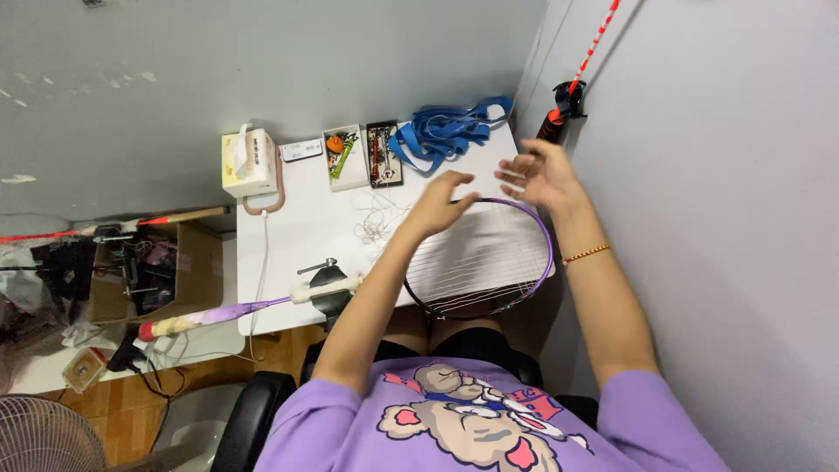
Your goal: Stringing a badminton racket using a manual stringing tool.
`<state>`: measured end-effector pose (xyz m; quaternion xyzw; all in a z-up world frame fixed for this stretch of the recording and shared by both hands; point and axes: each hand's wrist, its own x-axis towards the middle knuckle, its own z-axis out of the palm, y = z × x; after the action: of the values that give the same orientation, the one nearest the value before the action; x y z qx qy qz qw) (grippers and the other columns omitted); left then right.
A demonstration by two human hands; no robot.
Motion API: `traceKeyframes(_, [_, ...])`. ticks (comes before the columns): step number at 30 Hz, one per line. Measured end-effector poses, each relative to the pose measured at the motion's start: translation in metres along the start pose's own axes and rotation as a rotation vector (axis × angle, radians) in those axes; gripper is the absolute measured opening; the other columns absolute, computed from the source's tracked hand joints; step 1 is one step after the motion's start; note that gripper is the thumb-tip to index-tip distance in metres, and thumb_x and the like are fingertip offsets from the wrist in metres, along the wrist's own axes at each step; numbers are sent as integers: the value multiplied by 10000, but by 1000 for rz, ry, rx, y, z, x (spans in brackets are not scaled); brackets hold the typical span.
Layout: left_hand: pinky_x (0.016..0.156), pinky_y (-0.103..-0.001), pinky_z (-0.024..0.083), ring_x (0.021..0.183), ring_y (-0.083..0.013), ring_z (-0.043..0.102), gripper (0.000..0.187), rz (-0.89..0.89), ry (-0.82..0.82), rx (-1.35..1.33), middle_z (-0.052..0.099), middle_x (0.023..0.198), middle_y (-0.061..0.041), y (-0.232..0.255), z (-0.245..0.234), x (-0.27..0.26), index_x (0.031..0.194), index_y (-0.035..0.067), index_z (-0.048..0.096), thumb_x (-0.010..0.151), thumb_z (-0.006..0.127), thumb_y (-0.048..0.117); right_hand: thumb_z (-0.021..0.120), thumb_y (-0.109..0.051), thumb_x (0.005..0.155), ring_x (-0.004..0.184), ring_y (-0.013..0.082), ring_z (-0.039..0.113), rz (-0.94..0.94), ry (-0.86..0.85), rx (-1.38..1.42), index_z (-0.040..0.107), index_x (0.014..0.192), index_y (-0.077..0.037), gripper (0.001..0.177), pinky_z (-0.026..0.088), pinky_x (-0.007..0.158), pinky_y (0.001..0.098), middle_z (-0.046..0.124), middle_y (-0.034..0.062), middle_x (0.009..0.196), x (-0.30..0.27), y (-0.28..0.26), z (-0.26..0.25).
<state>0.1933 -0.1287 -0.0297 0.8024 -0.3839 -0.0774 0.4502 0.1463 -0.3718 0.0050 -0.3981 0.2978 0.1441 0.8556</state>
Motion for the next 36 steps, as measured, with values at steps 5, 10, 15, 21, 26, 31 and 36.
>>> traceKeyframes(5, [852,-350,574,922,-234,726,293,-61,-144,-163,754,1008,-139,-25,41,45,1094,6,731,975,663,264,646,-314,922,1033,262,680,-241,-38,87,497,570,-171,407,509,905,423,701,104,936,-49,-33,24])
traceKeyframes(10, [694,-325,577,717,-165,698,227,-138,-6,-585,671,786,-49,-36,24,80,1013,32,626,1044,518,229,716,-296,925,1006,224,663,-381,-79,67,634,797,-168,199,492,925,418,693,68,974,-44,-26,22])
traceKeyframes(15, [370,-236,311,479,-62,311,191,-423,-53,-1630,419,652,78,-73,-35,117,927,95,501,1105,477,31,803,-195,911,880,243,641,-1103,515,-1029,603,941,-10,274,539,803,375,640,111,972,-19,13,19])
traceKeyframes(21, [345,-211,247,456,-64,292,197,-574,98,-2246,525,762,-73,-5,-125,129,955,-18,465,961,274,-65,748,-154,909,797,184,644,-1167,230,-1101,640,1003,-23,195,553,679,313,645,123,950,-68,29,77])
traceKeyframes(26, [485,-209,367,583,-105,419,139,-321,114,-2289,533,819,-78,1,-128,129,992,-19,491,1031,358,-14,620,-90,973,663,122,538,-885,-163,-928,655,997,-42,64,434,585,253,587,75,903,-18,25,55])
traceKeyframes(31, [888,-330,522,965,-173,649,523,-65,-92,-1522,681,1066,-85,64,-68,76,1207,-19,643,1060,433,437,522,-82,1067,604,103,392,-354,-660,548,589,845,-89,232,319,547,240,498,-2,754,-26,-41,60])
traceKeyframes(36, [833,-276,501,868,-103,625,247,67,-375,-734,678,912,0,54,-19,50,1014,58,669,1087,519,240,511,-88,1155,606,68,403,-648,-772,545,591,1028,-91,149,331,554,210,535,13,841,-54,-71,65])
